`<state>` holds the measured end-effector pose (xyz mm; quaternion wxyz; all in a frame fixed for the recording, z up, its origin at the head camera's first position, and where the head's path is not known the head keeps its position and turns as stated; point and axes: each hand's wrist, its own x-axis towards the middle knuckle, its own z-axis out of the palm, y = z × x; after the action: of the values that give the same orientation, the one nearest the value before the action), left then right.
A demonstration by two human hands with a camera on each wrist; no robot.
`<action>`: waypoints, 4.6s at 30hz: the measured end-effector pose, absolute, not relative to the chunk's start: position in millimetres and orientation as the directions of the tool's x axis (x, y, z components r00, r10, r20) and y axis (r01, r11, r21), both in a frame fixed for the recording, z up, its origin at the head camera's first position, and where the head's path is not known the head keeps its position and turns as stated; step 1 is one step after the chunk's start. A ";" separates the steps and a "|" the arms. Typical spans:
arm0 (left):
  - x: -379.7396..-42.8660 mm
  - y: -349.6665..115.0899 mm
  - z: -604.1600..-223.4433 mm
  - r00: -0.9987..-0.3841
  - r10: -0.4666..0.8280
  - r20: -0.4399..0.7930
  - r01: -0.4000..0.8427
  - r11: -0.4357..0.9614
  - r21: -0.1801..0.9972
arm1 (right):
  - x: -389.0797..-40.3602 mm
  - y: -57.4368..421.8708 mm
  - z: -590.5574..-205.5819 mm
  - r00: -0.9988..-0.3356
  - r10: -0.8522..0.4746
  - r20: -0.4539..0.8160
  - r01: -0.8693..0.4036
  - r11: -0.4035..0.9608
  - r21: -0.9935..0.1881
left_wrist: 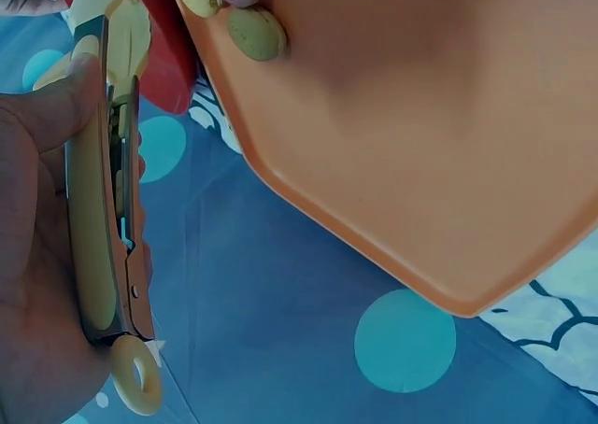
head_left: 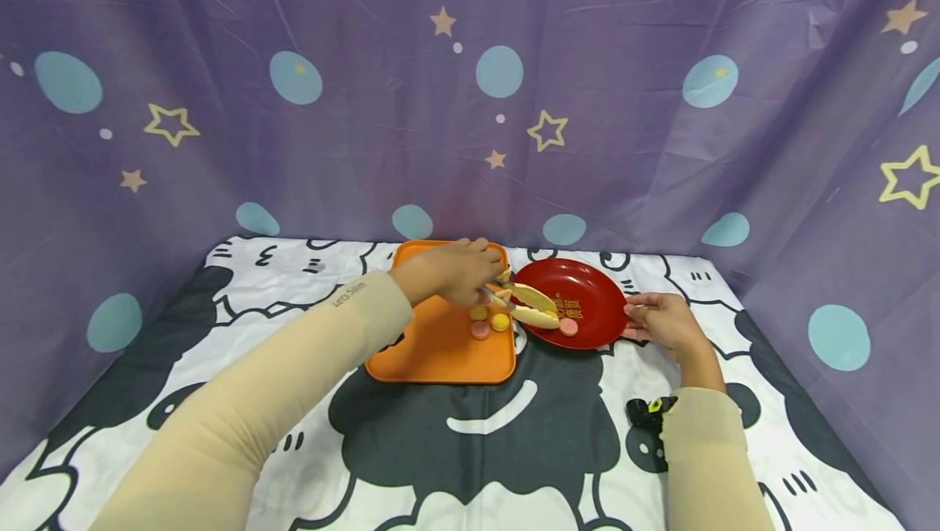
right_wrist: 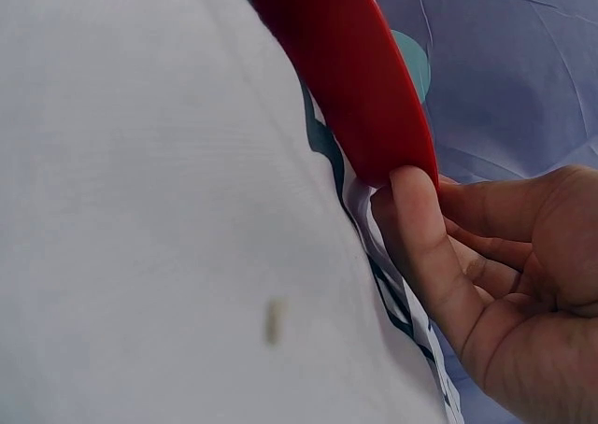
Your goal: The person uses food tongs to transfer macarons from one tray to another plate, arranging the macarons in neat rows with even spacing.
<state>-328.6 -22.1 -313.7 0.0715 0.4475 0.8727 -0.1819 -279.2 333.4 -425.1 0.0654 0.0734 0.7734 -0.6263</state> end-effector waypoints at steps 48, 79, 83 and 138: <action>-335.7 -56.7 -322.9 -0.643 0.751 -0.151 0.764 0.643 -0.056 | -281.8 332.9 -427.3 -0.983 0.042 -0.179 0.184 0.216 -0.959; -325.0 -149.7 -349.8 -0.720 0.694 -0.028 0.691 0.719 0.074 | -279.6 331.9 -426.8 -0.984 0.041 -0.172 0.177 0.228 -0.957; -324.9 -158.9 -355.2 -0.734 0.678 -0.028 0.674 0.733 0.092 | -279.6 332.0 -426.7 -0.983 0.047 -0.177 0.184 0.234 -0.955; -315.5 -176.7 -380.0 -0.668 0.744 -0.009 0.743 0.668 0.050 | -277.5 331.7 -427.2 -0.984 0.041 -0.171 0.176 0.211 -0.961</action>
<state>-315.5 -176.7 -380.0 0.0142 0.4070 0.9131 0.0210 -277.5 331.7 -427.2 0.0540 0.0702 0.7762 -0.6242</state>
